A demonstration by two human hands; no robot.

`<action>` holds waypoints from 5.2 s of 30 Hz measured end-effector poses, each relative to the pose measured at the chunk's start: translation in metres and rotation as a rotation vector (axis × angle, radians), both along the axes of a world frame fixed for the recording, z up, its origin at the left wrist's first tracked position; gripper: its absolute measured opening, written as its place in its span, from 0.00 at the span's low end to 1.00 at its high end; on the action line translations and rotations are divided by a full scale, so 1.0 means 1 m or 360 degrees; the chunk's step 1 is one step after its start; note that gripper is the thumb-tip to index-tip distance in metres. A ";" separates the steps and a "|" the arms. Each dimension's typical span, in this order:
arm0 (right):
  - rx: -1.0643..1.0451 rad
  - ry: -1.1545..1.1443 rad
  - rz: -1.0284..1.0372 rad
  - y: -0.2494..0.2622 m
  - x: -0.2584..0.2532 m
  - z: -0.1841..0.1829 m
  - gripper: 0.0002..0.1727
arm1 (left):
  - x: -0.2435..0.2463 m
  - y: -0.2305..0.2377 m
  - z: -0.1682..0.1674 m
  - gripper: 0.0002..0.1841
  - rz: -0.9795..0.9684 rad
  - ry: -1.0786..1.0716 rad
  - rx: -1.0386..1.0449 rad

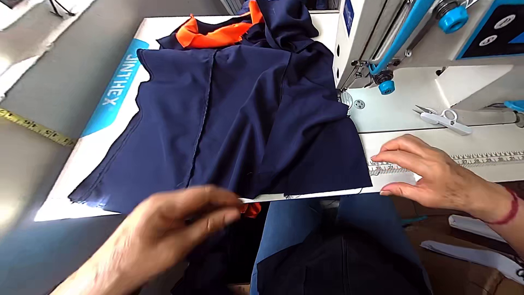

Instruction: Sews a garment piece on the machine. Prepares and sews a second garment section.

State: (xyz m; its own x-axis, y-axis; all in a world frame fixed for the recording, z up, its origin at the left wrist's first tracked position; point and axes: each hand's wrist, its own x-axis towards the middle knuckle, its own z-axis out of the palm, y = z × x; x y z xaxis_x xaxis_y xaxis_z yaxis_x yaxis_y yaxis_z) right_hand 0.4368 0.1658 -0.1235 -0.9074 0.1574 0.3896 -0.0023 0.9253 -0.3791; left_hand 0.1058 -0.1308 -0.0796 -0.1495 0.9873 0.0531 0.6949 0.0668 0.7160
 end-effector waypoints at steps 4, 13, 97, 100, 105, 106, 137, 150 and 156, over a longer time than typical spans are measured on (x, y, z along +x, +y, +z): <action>0.0185 -0.0031 -0.0027 -0.031 0.005 -0.032 0.14 | 0.007 0.095 -0.005 0.07 0.0276 0.0057 0.0243; -0.0419 -0.1221 0.0036 -0.065 0.091 -0.008 0.21 | 0.012 0.213 -0.014 0.38 0.0659 0.0245 -0.0560; 0.0413 -0.0068 -0.0681 -0.168 -0.030 -0.070 0.25 | 0.003 0.140 -0.069 0.36 -0.0575 0.1090 0.0309; 0.0411 -0.0058 -0.0701 -0.167 -0.031 -0.069 0.24 | 0.030 0.139 -0.059 0.17 -0.0929 0.0835 0.0518; 0.0407 -0.0037 -0.0724 -0.167 -0.025 -0.068 0.23 | 0.038 0.134 -0.068 0.15 -0.1097 0.0724 0.0592; 0.0414 -0.0034 -0.0730 -0.167 -0.024 -0.068 0.23 | 0.035 0.134 -0.067 0.14 -0.1043 0.0760 0.0591; 0.0389 0.0074 -0.0633 -0.149 -0.016 -0.075 0.22 | 0.005 0.136 -0.047 0.23 -0.0073 0.1235 0.0256; 0.0004 0.0218 -0.0770 -0.056 -0.005 -0.026 0.20 | 0.038 0.210 -0.076 0.42 -0.0687 0.0875 0.0506; -0.0032 0.0161 -0.0776 0.002 -0.043 -0.031 0.18 | 0.053 0.211 -0.084 0.47 -0.0528 0.0959 0.0480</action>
